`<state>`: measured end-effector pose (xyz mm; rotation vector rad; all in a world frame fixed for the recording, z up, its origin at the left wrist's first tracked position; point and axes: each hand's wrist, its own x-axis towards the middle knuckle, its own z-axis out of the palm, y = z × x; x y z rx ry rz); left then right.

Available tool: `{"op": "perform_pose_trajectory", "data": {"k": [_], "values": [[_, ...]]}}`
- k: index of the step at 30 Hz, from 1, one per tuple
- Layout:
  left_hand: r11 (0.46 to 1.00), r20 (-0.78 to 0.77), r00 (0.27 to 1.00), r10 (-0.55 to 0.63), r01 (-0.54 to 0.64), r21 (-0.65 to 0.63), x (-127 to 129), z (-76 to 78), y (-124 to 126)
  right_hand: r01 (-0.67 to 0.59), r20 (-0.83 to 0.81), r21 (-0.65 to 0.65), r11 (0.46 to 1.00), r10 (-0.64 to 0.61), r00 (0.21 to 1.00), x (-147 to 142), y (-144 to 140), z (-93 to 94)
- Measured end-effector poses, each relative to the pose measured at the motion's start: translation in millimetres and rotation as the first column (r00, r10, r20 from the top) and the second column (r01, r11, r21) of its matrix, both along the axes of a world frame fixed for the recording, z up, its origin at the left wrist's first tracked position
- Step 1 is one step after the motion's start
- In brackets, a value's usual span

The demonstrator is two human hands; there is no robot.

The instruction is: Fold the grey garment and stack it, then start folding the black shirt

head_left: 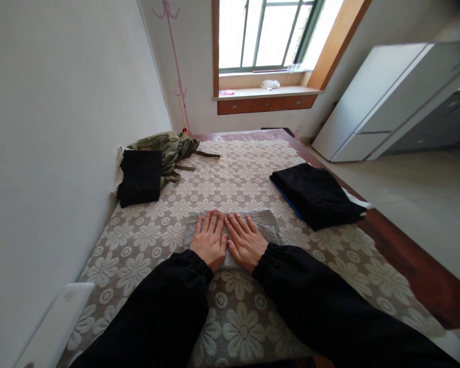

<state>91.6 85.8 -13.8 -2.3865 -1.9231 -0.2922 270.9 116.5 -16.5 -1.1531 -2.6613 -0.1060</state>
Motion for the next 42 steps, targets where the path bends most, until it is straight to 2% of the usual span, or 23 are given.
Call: {"op": "perform_pose_trajectory", "data": {"k": [7,13,16,18,22,25,27,31,37,42], "values": [[1.0,0.016,1.0,0.02,-0.019,-0.024,-23.6,4.8,-0.6,0.12,0.047,-0.019,0.993,-0.119,0.992,14.0,7.9,1.7],[0.983,0.059,0.984,0.171,-0.166,-0.072,-56.8,-0.4,0.9,0.249,0.078,-0.031,0.968,-0.246,0.966,43.6,25.5,-1.1],[0.947,0.141,0.937,0.32,-0.312,-0.078,-75.8,-6.9,5.9,0.291,0.044,-0.069,0.954,-0.289,0.956,55.0,37.9,-2.2],[0.927,0.196,0.906,0.376,-0.367,-0.081,-86.4,-7.3,8.7,0.29,0.016,-0.091,0.953,-0.289,0.957,60.5,45.8,-2.7],[0.956,0.364,0.885,0.291,-0.282,-0.081,-96.3,5.7,10.1,0.321,-0.015,-0.11,0.941,-0.325,0.946,68.7,55.8,-4.4],[0.952,0.583,0.752,0.306,-0.251,-0.177,-94.9,18.1,9.9,0.367,-0.016,-0.139,0.92,-0.373,0.928,72.7,58.3,-5.6],[0.941,0.67,0.662,0.337,-0.223,-0.253,-92.1,22.3,10.6,0.369,-0.021,-0.166,0.914,-0.378,0.926,73.8,58.5,-5.3],[0.939,0.766,0.551,0.332,-0.114,-0.324,-88.3,21.9,13.3,0.357,-0.039,-0.192,0.914,-0.371,0.928,72.1,57.1,-1.0],[0.866,0.828,0.282,0.484,-0.017,-0.5,-91.3,23.1,12.3,0.352,-0.042,-0.239,0.905,-0.372,0.927,67.5,53.8,9.5],[0.901,0.875,0.227,0.427,-0.027,-0.433,-84.6,26.8,9.5,0.338,-0.056,-0.285,0.897,-0.367,0.928,66.2,54.1,14.5]]}}
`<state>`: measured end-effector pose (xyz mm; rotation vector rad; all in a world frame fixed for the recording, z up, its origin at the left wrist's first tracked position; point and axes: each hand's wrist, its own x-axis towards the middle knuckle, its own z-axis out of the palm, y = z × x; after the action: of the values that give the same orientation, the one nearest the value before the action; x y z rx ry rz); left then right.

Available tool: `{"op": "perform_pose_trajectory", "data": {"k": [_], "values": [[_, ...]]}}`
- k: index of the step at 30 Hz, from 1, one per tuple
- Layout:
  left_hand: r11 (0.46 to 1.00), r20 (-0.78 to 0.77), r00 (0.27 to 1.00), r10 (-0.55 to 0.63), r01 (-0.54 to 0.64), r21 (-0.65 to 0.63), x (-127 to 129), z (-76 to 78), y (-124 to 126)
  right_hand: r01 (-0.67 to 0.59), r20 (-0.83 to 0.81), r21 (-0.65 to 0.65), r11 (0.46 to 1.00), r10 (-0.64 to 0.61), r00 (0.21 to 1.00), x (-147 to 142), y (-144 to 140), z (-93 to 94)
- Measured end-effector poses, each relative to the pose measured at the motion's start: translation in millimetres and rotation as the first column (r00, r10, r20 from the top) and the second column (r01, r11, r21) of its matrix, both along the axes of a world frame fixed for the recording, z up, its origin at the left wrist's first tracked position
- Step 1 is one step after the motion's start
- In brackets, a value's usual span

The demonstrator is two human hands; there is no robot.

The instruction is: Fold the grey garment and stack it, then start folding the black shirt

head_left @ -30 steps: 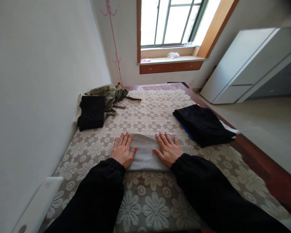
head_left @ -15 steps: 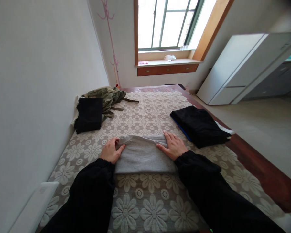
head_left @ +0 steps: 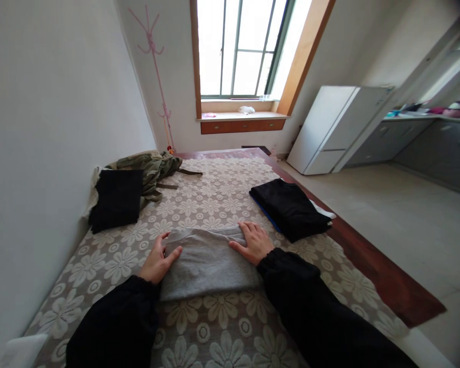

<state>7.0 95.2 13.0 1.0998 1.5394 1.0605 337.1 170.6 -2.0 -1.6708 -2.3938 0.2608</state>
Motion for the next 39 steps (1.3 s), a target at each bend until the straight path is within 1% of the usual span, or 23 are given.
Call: {"op": "perform_pose_trajectory", "data": {"k": [3,6,9,11,13,16,19,21,24,26,28,29,30,31,32,33,34,35,36,39], "values": [[0.999,0.062,0.998,-0.012,0.01,0.034,5.6,-0.1,0.5,-0.008,-0.035,-0.012,1.0,0.007,0.999,1.2,2.6,-0.5],[1.0,0.167,0.986,-0.007,0.006,0.005,8.7,-2.1,1.1,-0.026,-0.082,-0.026,0.999,0.024,0.996,5.8,7.5,-4.7],[0.999,0.371,0.929,0.006,0.007,-0.034,9.2,-2.6,-0.1,-0.056,-0.152,-0.054,0.997,0.048,0.987,15.2,16.0,-12.5],[0.999,0.463,0.886,-0.025,0.032,-0.008,8.5,-0.1,-2.1,-0.081,-0.221,-0.081,0.993,0.062,0.973,23.5,23.1,-18.1],[0.997,0.497,0.864,-0.08,0.063,0.05,7.5,4.6,-4.9,-0.108,-0.307,-0.118,0.987,0.067,0.949,32.0,30.0,-22.4],[0.99,0.491,0.863,-0.121,0.067,0.126,7.2,13.3,-10.1,-0.153,-0.439,-0.204,0.967,0.05,0.897,42.0,37.2,-24.8],[0.988,0.494,0.862,-0.11,0.041,0.148,7.4,19.3,-15.2,-0.18,-0.561,-0.281,0.943,-0.009,0.828,44.8,39.3,-23.7],[0.987,0.504,0.859,-0.091,0.01,0.16,6.0,20.2,-17.7,-0.183,-0.62,-0.309,0.933,-0.052,0.783,42.1,38.6,-21.6],[0.983,0.516,0.855,-0.055,-0.045,0.179,0.0,17.9,-18.6,-0.228,-0.697,-0.337,0.913,-0.08,0.713,33.0,35.6,-16.6],[0.983,0.526,0.849,-0.041,-0.061,0.175,-5.3,16.1,-17.0,-0.257,-0.757,-0.36,0.897,-0.12,0.642,25.5,31.9,-12.5],[0.986,0.525,0.851,-0.019,-0.073,0.153,-9.8,16.0,-14.3,-0.289,-0.82,-0.413,0.864,-0.215,0.53,18.7,26.1,-8.8],[0.988,0.521,0.854,-0.001,-0.081,0.135,-11.4,16.9,-13.0,-0.326,-0.841,-0.45,0.832,-0.272,0.468,15.9,22.5,-7.5],[0.989,0.516,0.856,0.019,-0.09,0.114,-12.5,18.4,-11.9,-0.381,-0.849,-0.488,0.785,-0.326,0.417,13.6,18.6,-6.5],[0.991,0.511,0.859,0.038,-0.099,0.092,-13.2,20.3,-11.2,-0.44,-0.844,-0.524,0.729,-0.373,0.386,11.9,14.7,-5.9],[0.992,0.505,0.861,0.057,-0.108,0.071,-13.6,22.4,-10.9,-0.491,-0.83,-0.554,0.672,-0.408,0.38,10.5,11.0,-5.5],[0.992,0.499,0.863,0.074,-0.116,0.054,-14.0,24.5,-10.9,-0.524,-0.816,-0.578,0.626,-0.425,0.392,9.5,8.0,-5.1],[0.991,0.494,0.865,0.088,-0.124,0.041,-14.4,26.4,-11.0,-0.536,-0.804,-0.594,0.6,-0.427,0.413,8.7,5.8,-4.4],[0.991,0.488,0.868,0.098,-0.13,0.033,-14.9,27.7,-11.0,-0.532,-0.799,-0.6,0.598,-0.412,0.438,8.0,4.6,-3.1],[0.991,0.481,0.871,0.104,-0.134,0.027,-15.7,28.4,-10.8,-0.517,-0.8,-0.593,0.617,-0.381,0.463,7.5,4.3,-1.2],[0.991,0.452,0.885,0.107,-0.129,0.018,-19.8,25.7,-7.1,-0.458,-0.816,-0.503,0.733,-0.228,0.531,7.1,7.7,7.2]]}}
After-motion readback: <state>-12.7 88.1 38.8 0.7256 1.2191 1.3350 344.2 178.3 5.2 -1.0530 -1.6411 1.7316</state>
